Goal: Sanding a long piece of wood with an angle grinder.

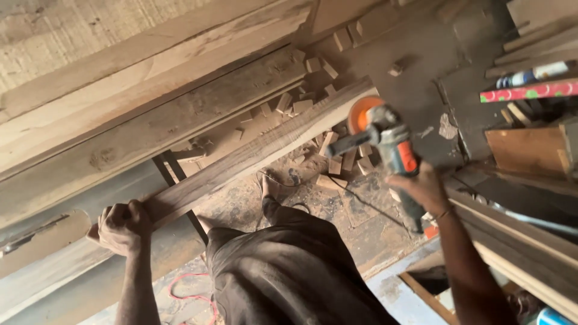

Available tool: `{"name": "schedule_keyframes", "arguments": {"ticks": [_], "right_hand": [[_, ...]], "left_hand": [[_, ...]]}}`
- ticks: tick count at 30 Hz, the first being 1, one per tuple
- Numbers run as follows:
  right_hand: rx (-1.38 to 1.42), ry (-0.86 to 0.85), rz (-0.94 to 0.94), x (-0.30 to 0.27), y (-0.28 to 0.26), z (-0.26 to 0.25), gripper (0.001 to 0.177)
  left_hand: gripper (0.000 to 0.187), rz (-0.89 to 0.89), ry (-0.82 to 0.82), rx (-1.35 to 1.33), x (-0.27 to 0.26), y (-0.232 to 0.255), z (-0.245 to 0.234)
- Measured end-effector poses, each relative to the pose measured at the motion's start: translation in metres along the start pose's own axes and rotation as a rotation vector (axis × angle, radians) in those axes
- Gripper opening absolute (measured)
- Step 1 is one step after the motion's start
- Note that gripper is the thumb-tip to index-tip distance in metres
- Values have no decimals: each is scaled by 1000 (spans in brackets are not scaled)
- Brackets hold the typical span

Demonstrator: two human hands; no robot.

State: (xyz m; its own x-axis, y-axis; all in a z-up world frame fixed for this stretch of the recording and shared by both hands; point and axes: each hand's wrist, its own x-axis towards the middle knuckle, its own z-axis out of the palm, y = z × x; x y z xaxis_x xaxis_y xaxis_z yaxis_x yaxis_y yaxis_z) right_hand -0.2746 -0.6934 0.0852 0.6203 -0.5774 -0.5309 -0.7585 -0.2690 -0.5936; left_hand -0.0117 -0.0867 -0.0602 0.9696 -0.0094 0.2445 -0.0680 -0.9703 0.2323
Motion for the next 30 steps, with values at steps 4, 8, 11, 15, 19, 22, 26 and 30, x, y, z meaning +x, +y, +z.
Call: {"name": "schedule_keyframes", "arguments": {"ticks": [4,8,11,15,19,22,26,30], "right_hand": [[28,-51,-49,-1,-28,14,44],[-56,-111,44,26,-34,5,42],[-107,-57,-21,46,-34,-4,45],[-124,31,-98,51,-27,-18,50],[-116,70,-65,54,-7,-24,52],[-52,94,63,38,-11,-15,53],[-36,-16,49,9,-19,18,52],[-72,-225,-137,-14,-37,64,53]], "left_hand": [[22,29,-12,-24,-5,-24,11],[23,32,17,-17,1,-5,5],[23,-2,25,-23,5,7,-6],[27,-19,14,-47,-1,2,-5],[26,0,32,-32,1,-1,0],[26,-10,11,-19,3,5,-9],[26,-7,20,-4,3,-2,3],[22,13,13,14,-1,-8,7]]}}
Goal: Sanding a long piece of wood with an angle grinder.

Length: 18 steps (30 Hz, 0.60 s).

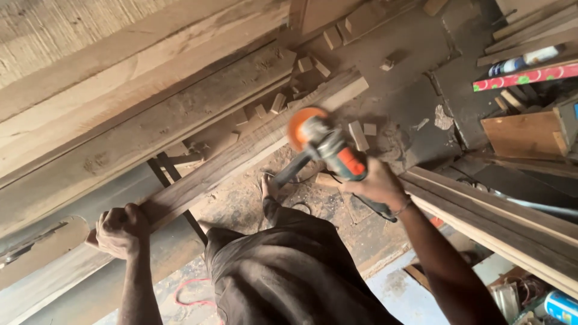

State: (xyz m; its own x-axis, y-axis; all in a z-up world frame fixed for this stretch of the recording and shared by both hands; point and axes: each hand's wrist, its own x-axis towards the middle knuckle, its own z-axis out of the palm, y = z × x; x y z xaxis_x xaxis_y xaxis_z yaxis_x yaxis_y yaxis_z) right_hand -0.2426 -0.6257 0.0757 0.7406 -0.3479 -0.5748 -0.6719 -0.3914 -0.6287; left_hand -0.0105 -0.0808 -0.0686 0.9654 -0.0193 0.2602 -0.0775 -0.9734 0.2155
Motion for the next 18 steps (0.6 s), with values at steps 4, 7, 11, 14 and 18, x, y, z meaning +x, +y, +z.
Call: {"name": "schedule_keyframes", "arguments": {"ticks": [4,7,11,14,18], "right_hand": [[-17,91,-283,-6,-23,5,57],[-50,-42,9,5,-8,-11,54],[-67,64,126,9,29,-47,51],[10,190,93,12,46,-63,50],[151,320,92,11,61,-72,45]], "left_hand": [[21,-15,-21,-6,5,15,-16],[21,-53,-11,-25,3,18,-15],[22,-50,0,-41,2,16,-11],[22,-33,24,-49,1,19,-18],[23,-86,-35,-78,8,23,-15]]}}
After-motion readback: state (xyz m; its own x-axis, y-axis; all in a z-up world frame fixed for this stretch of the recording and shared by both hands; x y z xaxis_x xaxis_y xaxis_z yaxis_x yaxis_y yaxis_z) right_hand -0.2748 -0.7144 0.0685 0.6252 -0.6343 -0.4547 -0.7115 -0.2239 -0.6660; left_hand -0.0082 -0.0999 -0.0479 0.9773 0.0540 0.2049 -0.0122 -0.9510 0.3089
